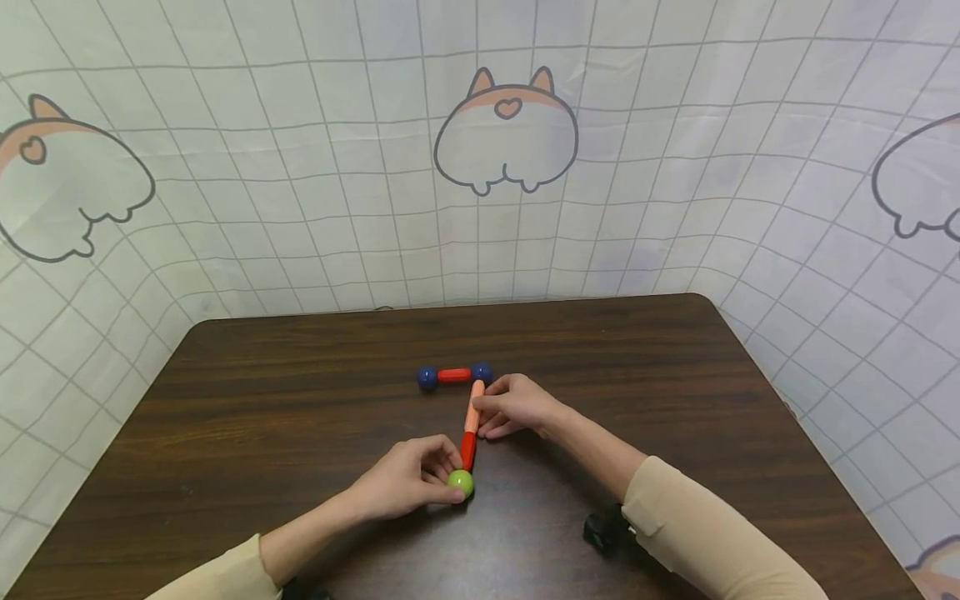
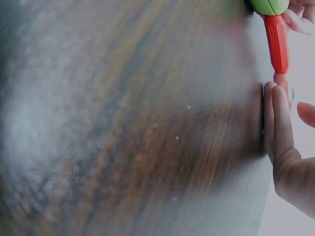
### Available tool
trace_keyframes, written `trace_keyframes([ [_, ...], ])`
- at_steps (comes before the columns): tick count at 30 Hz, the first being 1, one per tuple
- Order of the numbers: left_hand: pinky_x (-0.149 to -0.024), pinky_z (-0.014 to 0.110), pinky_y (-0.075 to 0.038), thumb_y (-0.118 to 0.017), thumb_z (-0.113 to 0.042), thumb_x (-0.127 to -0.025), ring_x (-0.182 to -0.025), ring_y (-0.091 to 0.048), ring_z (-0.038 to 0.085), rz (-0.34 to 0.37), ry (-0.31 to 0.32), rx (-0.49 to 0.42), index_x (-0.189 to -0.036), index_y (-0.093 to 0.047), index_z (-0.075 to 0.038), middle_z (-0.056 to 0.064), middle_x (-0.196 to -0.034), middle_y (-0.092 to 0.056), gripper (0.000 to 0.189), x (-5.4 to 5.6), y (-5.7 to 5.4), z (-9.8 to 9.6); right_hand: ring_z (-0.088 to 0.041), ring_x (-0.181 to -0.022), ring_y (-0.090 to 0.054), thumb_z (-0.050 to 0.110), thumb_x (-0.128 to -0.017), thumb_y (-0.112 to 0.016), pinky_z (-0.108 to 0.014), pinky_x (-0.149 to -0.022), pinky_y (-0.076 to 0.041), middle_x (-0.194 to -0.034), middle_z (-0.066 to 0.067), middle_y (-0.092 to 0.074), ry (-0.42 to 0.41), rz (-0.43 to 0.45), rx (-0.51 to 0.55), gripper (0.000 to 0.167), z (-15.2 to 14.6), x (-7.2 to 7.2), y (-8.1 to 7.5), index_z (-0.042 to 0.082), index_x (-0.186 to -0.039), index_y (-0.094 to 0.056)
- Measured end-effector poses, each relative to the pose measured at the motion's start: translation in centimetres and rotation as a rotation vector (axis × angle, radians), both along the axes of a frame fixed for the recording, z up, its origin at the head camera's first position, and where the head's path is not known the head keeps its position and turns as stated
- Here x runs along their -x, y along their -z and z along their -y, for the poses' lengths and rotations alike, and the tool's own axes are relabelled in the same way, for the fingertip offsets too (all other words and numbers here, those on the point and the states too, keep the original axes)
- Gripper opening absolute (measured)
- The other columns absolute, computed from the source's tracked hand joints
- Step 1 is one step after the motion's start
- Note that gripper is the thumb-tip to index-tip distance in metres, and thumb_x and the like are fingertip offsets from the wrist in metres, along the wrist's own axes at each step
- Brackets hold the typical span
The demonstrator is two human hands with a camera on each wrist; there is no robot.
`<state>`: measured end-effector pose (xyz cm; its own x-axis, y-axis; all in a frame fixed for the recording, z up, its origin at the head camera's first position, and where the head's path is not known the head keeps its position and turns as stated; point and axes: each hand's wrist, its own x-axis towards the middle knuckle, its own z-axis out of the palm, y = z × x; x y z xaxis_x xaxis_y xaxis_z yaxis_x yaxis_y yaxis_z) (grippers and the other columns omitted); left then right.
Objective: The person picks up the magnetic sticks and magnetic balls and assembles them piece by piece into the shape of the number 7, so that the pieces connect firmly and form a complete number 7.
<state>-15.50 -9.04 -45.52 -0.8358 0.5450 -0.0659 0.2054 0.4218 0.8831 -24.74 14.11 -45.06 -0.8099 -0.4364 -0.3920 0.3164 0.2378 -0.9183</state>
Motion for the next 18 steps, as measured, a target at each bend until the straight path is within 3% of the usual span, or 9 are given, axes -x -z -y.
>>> trace_keyframes([
  [11,-0.073,0.023,-0.055,-0.088,-0.012,-0.084,-0.082,-0.066,0.014,0.025,0.0,-0.04,-0.101,-0.066,-0.008,0.001,-0.089,-0.067,0.028,-0.17,-0.26,-0.14,-0.025,-0.079,-0.075,0.012,-0.103,-0.063,-0.035,-0.072,-0.06,-0.1,-0.023,-0.071,-0.001,0.009,-0.009,0.044,-0.15,-0.23,-0.25,-0.011,-0.135,-0.043],
  [18,-0.075,0.025,-0.056,-0.087,-0.02,-0.086,-0.083,-0.065,0.013,-0.005,-0.011,-0.013,-0.103,-0.067,-0.01,0.001,-0.093,-0.067,0.028,0.07,0.0,0.69,-0.027,-0.082,-0.075,0.016,-0.104,-0.064,-0.036,-0.073,-0.06,-0.102,-0.024,-0.07,-0.002,0.003,-0.01,0.047,-0.68,-0.33,-0.16,-0.011,-0.136,-0.043],
])
